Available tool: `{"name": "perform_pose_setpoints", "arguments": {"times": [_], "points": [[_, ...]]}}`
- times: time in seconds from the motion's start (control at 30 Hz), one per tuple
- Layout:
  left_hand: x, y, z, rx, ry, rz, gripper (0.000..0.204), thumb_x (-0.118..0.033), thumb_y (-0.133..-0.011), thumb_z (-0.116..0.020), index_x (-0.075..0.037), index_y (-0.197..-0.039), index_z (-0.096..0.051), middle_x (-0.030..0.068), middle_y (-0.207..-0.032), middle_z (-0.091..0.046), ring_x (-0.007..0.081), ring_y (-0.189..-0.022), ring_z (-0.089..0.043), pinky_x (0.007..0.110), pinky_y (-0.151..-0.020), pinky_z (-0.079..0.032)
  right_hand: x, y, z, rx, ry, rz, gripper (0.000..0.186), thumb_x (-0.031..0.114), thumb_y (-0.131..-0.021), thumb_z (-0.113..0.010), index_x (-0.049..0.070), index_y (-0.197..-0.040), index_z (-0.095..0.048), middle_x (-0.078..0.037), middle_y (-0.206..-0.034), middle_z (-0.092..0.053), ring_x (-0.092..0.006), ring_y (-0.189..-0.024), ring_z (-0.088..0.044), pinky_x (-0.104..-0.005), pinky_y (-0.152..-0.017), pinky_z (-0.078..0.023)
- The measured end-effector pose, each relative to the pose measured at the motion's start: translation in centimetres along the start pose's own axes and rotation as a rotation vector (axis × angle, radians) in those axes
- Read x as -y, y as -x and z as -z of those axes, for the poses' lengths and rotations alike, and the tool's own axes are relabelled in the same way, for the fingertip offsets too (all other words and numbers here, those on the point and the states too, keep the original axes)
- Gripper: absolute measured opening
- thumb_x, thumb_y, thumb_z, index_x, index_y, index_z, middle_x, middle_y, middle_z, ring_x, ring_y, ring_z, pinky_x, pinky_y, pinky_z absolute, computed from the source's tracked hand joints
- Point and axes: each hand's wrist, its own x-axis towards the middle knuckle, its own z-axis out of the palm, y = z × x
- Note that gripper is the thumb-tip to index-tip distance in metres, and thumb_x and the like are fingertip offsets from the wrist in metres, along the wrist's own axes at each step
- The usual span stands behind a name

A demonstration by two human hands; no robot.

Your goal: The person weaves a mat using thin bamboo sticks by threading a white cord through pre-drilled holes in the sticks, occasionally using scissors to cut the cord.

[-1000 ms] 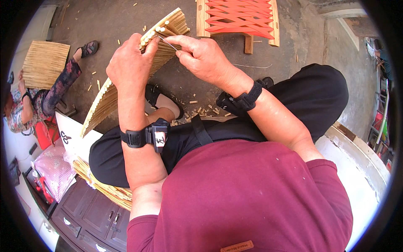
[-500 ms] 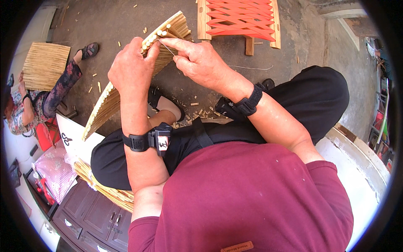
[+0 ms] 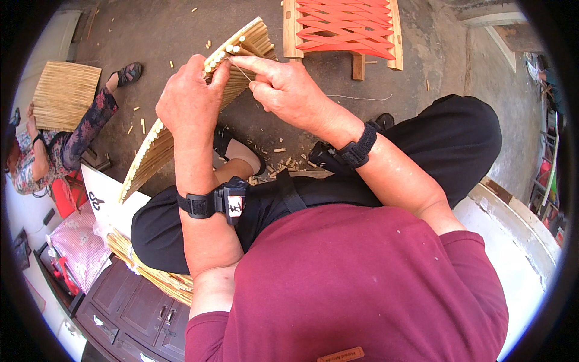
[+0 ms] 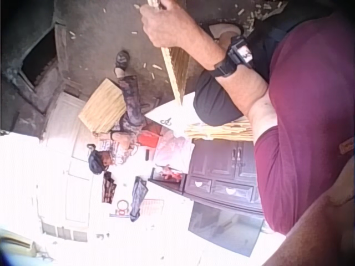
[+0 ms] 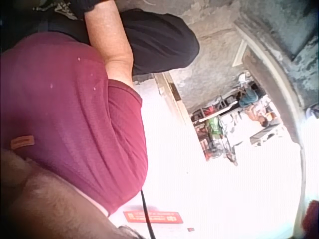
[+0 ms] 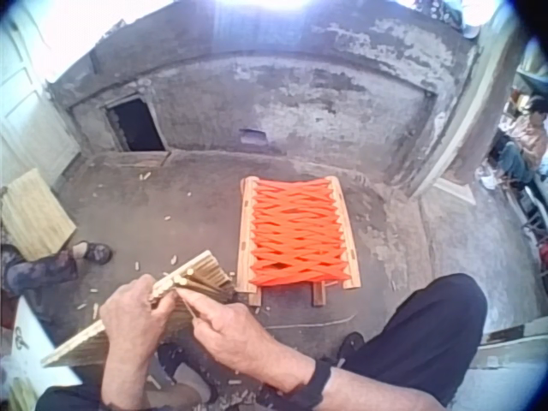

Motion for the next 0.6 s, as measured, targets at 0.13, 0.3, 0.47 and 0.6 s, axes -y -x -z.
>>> {"name": "perform_pose_setpoints", "arguments": {"times": [0.13,0.3,0.47,0.6], "points": [[0.1,0.1,-0.2,-0.007,-0.004,-0.002,0.036,-0.049,-0.080,-0.065,-0.013,-0.078,-0.059,0.0042,-0.074,-0.067,0.0264,-0.072,-0.067,0.040,-0.056,-0.050,0.2,0.0,0.2,0.016,0.010,-0.017,0.046,0.002,-0.085,-0.053,0.009,-0.130,-0.056,0.001,-0.057,-0.049,-0.0050,-0.053,-0.046,-0.0239,-0.050,-0.042],[-0.1,0.6,-0.4,-0.041,-0.025,-0.007,0.040,-0.051,-0.079,-0.066,-0.013,-0.074,-0.057,0.0039,-0.070,-0.065,0.0263,-0.069,-0.066,0.040,-0.054,-0.050,1.3,0.2,0.4,0.043,-0.075,-0.114,0.041,0.005,-0.085,-0.052,0.006,-0.126,-0.058,-0.004,-0.061,-0.055,-0.0083,-0.056,-0.053,-0.0265,-0.053,-0.045],[-0.3,1.4,-0.4,-0.048,0.009,-0.039,0.034,-0.044,-0.077,-0.070,-0.013,-0.078,-0.056,0.0040,-0.071,-0.064,0.0271,-0.068,-0.066,0.041,-0.055,-0.050,1.9,0.6,0.7,0.045,-0.221,-0.292,0.039,0.007,-0.085,-0.051,0.003,-0.123,-0.060,-0.005,-0.063,-0.060,-0.0091,-0.056,-0.056,-0.0269,-0.055,-0.048],[0.3,1.9,0.2,0.011,0.103,-0.116,0.025,-0.029,-0.078,-0.072,-0.014,-0.090,-0.056,0.0053,-0.079,-0.066,0.0297,-0.073,-0.066,0.043,-0.059,-0.051,1.5,1.0,0.6,0.030,-0.190,-0.250,0.038,0.007,-0.087,-0.051,0.005,-0.124,-0.060,-0.002,-0.061,-0.058,-0.0074,-0.055,-0.055,-0.0252,-0.054,-0.048]]}}
